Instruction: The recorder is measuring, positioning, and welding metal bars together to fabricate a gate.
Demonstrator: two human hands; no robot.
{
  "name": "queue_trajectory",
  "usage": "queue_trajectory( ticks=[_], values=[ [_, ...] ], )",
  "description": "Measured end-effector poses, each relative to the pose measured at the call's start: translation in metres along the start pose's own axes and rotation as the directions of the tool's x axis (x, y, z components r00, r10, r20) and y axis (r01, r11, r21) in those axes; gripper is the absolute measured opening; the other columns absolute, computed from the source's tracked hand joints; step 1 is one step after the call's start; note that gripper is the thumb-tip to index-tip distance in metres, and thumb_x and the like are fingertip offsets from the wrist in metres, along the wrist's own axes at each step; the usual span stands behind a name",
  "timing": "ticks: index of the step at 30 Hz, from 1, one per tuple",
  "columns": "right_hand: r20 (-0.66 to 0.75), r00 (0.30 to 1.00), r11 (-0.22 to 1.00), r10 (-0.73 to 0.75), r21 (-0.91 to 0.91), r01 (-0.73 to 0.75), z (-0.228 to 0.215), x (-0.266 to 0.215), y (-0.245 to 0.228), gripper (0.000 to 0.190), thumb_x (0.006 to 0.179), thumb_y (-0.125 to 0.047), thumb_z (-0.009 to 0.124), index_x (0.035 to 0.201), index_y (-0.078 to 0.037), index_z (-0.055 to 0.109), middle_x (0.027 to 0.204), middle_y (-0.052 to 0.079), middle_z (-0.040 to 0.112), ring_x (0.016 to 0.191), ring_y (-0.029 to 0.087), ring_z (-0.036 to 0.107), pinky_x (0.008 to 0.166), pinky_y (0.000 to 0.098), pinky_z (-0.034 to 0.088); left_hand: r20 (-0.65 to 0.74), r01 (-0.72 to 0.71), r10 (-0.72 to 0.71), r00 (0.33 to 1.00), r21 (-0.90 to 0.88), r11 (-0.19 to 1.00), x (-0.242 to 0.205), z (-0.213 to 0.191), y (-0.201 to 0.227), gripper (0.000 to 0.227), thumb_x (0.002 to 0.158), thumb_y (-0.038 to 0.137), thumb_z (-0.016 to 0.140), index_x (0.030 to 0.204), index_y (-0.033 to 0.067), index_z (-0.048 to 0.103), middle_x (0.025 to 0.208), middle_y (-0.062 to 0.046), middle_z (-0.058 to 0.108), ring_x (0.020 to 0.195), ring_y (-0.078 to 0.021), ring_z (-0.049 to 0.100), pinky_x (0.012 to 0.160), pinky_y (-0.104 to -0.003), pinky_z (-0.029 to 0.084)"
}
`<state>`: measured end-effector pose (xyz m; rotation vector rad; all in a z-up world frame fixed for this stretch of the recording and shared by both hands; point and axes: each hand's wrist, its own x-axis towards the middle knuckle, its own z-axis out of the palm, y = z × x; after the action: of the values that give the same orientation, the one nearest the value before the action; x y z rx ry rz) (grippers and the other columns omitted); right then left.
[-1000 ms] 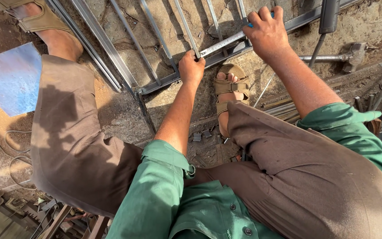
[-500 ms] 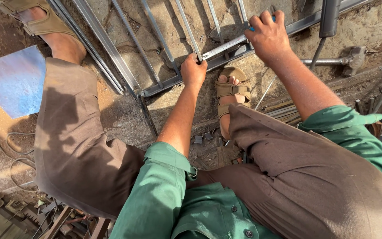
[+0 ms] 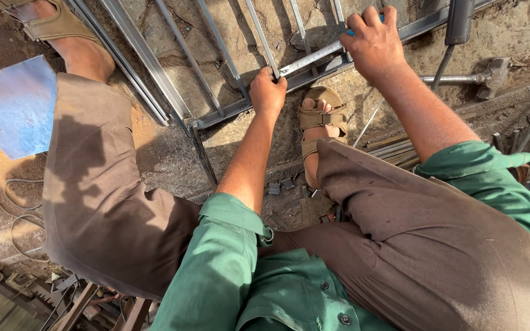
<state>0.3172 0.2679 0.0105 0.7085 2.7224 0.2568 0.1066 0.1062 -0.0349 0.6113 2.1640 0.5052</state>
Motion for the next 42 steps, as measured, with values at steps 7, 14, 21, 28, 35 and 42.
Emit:
queue_trajectory(
  ticks=[7,14,21,28,35,42],
  values=[
    [0.009,0.999,0.993,0.038,0.113,-0.039,-0.002,0.000,0.001,0.037,0.095,-0.009,0.074,0.121,-0.034,0.077,0.133,0.003,0.064,0.129,0.023,0.053,0.116,0.0507,0.033,-0.009,-0.028,0.029,1.000,0.067,0.997,0.005,0.006,-0.013,0.033,0.079,0.019,0.083,0.103,0.0012,0.070,0.090,-0.014,0.077,0.078,-0.0247,0.075,0.073,-0.040,0.059],
    [0.016,1.000,0.982,-0.010,0.191,0.007,-0.023,0.001,-0.020,0.056,0.091,0.002,0.066,0.131,-0.036,0.074,0.134,0.005,0.064,0.123,0.026,0.054,0.109,0.0495,0.039,0.194,0.303,-0.240,0.951,-0.734,0.608,-0.004,-0.018,-0.024,0.037,0.089,0.028,0.078,0.108,-0.0015,0.066,0.075,-0.006,0.063,0.054,-0.0121,0.056,0.042,-0.029,0.044],
    [0.092,0.996,0.986,0.024,0.165,-0.039,-0.023,-0.001,0.001,0.061,0.076,-0.009,0.072,0.131,-0.035,0.074,0.138,0.009,0.063,0.127,0.028,0.052,0.109,0.0508,0.038,-0.008,0.178,-0.222,0.975,-0.568,0.803,0.008,-0.059,-0.084,0.027,0.095,0.023,0.075,0.105,-0.0019,0.073,0.073,-0.011,0.067,0.057,-0.0166,0.059,0.051,-0.035,0.047],
    [-0.033,0.999,0.993,-0.037,0.107,0.040,0.000,-0.003,-0.004,0.034,0.093,-0.008,0.070,0.118,-0.030,0.077,0.129,0.005,0.064,0.130,0.025,0.051,0.116,0.0534,0.033,-0.271,-0.083,0.077,0.960,-0.011,0.996,0.010,-0.041,-0.107,0.018,0.084,0.012,0.073,0.098,0.0019,0.078,0.093,-0.017,0.077,0.083,-0.0321,0.076,0.077,-0.042,0.059],
    [-0.167,0.985,0.986,-0.044,0.152,0.070,0.010,-0.001,-0.012,0.024,0.093,-0.010,0.068,0.110,-0.025,0.077,0.120,0.003,0.061,0.125,0.026,0.051,0.110,0.0526,0.033,-0.190,-0.115,0.109,0.976,-0.023,0.993,0.019,-0.044,-0.109,0.025,0.078,0.008,0.079,0.102,-0.0005,0.077,0.096,-0.020,0.078,0.093,-0.0341,0.076,0.084,-0.041,0.058],
    [-0.186,0.981,0.985,-0.051,0.152,0.080,0.009,-0.002,-0.013,0.025,0.095,-0.010,0.068,0.112,-0.026,0.077,0.118,0.002,0.060,0.124,0.026,0.050,0.106,0.0511,0.033,-0.080,-0.029,0.017,0.997,-0.151,0.988,0.021,-0.053,-0.107,0.026,0.077,0.006,0.081,0.101,-0.0028,0.076,0.094,-0.017,0.080,0.087,-0.0254,0.079,0.080,-0.035,0.059]
  ],
)
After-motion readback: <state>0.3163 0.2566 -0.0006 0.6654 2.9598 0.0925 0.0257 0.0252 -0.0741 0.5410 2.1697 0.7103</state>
